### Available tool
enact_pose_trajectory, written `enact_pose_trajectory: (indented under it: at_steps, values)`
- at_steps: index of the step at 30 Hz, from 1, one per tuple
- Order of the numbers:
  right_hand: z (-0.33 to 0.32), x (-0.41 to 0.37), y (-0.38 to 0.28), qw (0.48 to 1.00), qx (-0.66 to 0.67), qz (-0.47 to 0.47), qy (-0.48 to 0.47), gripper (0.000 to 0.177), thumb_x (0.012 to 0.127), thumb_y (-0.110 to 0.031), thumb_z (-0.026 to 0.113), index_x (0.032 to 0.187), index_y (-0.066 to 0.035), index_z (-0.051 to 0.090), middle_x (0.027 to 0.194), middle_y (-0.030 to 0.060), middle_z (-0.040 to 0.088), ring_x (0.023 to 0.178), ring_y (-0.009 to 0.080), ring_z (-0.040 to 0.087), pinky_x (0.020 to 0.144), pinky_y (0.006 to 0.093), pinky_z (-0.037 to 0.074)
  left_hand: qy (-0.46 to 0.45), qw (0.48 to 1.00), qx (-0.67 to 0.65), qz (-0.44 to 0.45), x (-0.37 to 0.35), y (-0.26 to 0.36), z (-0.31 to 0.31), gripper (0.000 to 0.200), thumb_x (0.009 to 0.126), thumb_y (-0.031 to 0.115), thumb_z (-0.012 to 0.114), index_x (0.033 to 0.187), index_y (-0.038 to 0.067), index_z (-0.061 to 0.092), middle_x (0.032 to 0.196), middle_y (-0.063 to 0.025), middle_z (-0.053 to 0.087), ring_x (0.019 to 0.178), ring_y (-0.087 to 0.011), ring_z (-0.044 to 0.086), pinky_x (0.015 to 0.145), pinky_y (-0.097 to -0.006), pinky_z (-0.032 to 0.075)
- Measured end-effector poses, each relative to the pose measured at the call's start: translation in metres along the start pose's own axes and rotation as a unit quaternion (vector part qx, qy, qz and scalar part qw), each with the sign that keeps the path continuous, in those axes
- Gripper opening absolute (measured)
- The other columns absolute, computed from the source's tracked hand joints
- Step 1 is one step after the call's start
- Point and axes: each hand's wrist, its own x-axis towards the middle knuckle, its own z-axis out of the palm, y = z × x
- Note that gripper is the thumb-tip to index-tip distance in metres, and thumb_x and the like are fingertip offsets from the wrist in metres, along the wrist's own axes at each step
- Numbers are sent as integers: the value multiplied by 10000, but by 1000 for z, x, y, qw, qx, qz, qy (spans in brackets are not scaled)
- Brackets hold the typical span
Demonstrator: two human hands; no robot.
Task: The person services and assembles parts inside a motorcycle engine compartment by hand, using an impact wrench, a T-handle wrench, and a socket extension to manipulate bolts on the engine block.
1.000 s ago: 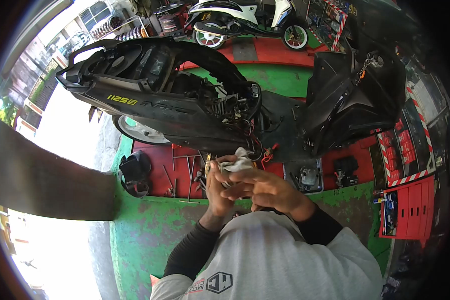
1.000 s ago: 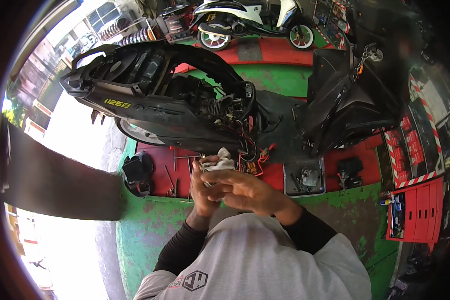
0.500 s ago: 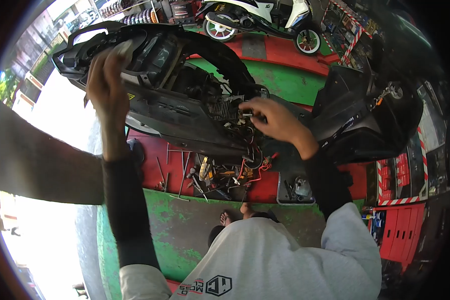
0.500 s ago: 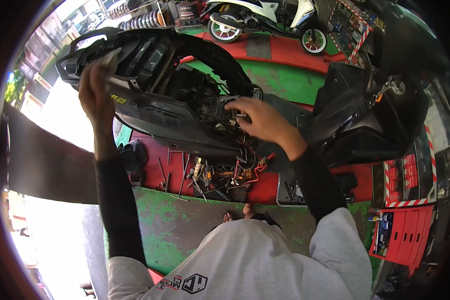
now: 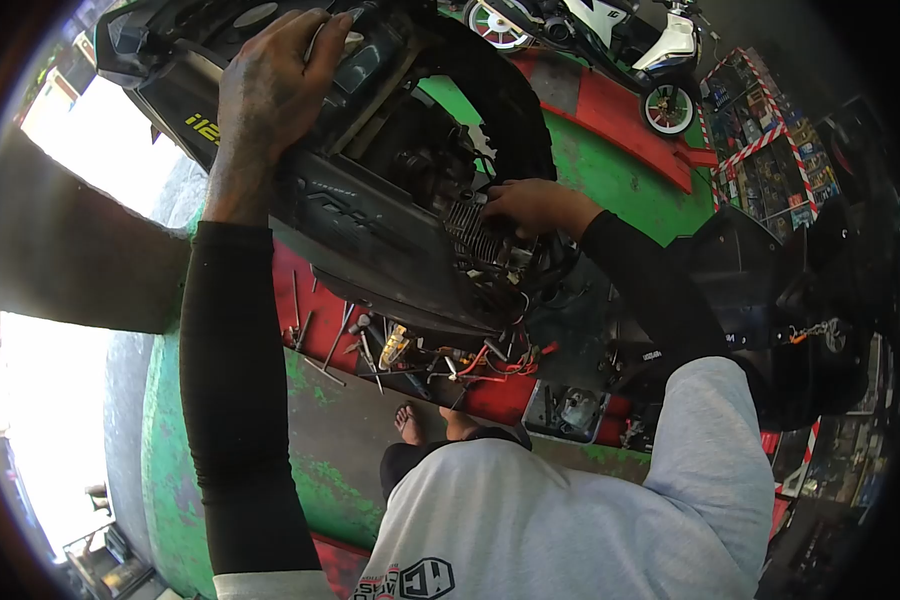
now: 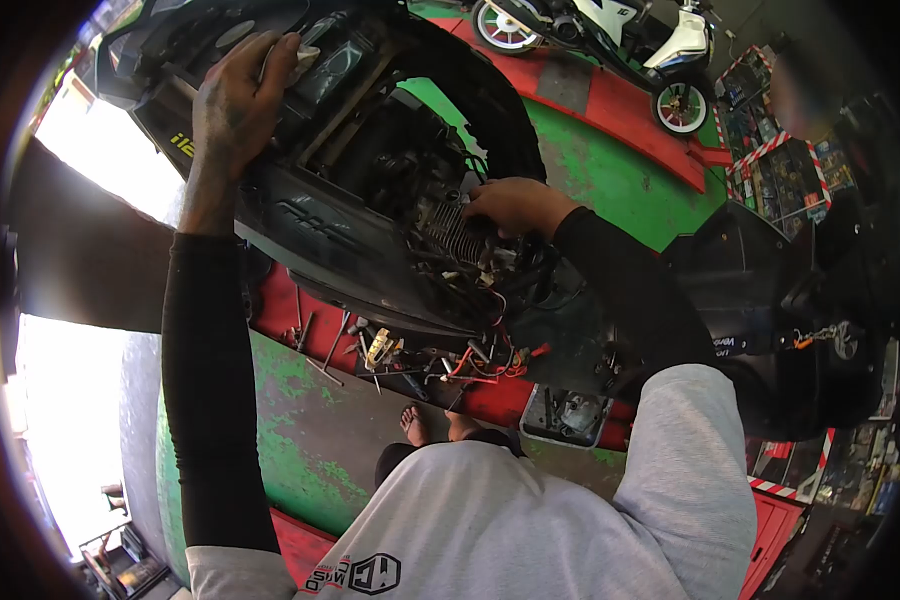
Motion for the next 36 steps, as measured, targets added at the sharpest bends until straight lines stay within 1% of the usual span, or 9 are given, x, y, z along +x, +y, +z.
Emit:
enact_pose_trajectory:
  at_steps: [4, 8, 10, 14, 16, 25, 32, 34, 36]
  values:
    - [-8, 12, 10, 997, 23, -59, -47, 567, 631, -61, 790, 1177, -132, 654, 1131, 97, 646, 1103, 332, 614, 920, 431, 509, -21, 1000, 4, 17, 2, 3, -5, 374, 997, 402, 523, 1022, 67, 687, 912, -118, 679, 884, -292, 660, 778, -377, 488]
    - [-10, 21, 13, 994, 10, -80, -78, 595, 605, -97, 789, 1179, -112, 631, 1127, 110, 612, 1071, 354, 616, 912, 442, 513, 5, 1000, -17, 22, 0, 7, -4, 369, 994, 396, 531, 1020, 62, 687, 898, -120, 679, 874, -280, 661, 771, -374, 484]
    - [-10, 22, 16, 993, 15, -86, -81, 579, 599, -108, 794, 1156, -100, 636, 1118, 105, 621, 1065, 349, 620, 902, 440, 517, 31, 999, 20, 5, 1, 20, -11, 210, 945, 185, 621, 837, 5, 632, 745, -148, 595, 673, -298, 596, 612, -406, 452]
    - [-9, 23, 20, 992, 23, -98, -80, 574, 599, -114, 800, 1149, -96, 637, 1129, 100, 623, 1071, 344, 620, 901, 437, 518, 47, 999, -12, 20, 1, 19, -7, 273, 940, 183, 609, 767, -15, 539, 690, -185, 481, 637, -368, 528, 596, -450, 399]
    - [-9, 22, 20, 992, 26, -108, -64, 576, 601, -119, 803, 1152, -95, 636, 1142, 97, 623, 1078, 341, 620, 907, 436, 518, 127, 987, -45, 87, 2, 15, 1, 282, 947, 202, 600, 770, -11, 546, 697, -179, 493, 650, -356, 538, 605, -443, 404]
    - [-16, 19, 15, 992, 16, -103, -66, 591, 606, -109, 804, 1172, -93, 634, 1156, 100, 620, 1089, 333, 620, 917, 431, 518, 35, 999, -22, 20, 1, 21, -11, 262, 942, 191, 598, 786, -15, 553, 713, -172, 504, 664, -359, 542, 613, -434, 413]
    - [-9, 27, 17, 992, 31, -67, -98, 576, 609, -113, 816, 1164, -149, 662, 1153, 94, 614, 1074, 331, 619, 902, 428, 517, 41, 999, -16, 31, 2, 17, -7, 255, 941, 187, 596, 786, -12, 560, 715, -175, 503, 672, -357, 545, 618, -436, 416]
    - [-8, 31, 17, 990, -49, -72, -107, 567, 609, -151, 834, 1152, -170, 673, 1132, 88, 619, 1061, 323, 617, 888, 421, 520, 104, 992, -32, 67, 2, 15, -1, 255, 938, 188, 601, 783, -12, 563, 716, -177, 502, 669, -356, 542, 617, -437, 412]
    - [-10, 24, 17, 992, -55, -82, -81, 569, 611, -167, 835, 1157, -168, 673, 1131, 83, 622, 1066, 321, 611, 897, 424, 515, 67, 996, -34, 40, 1, 18, -6, 255, 937, 191, 605, 785, -11, 567, 717, -177, 503, 669, -358, 542, 617, -438, 412]
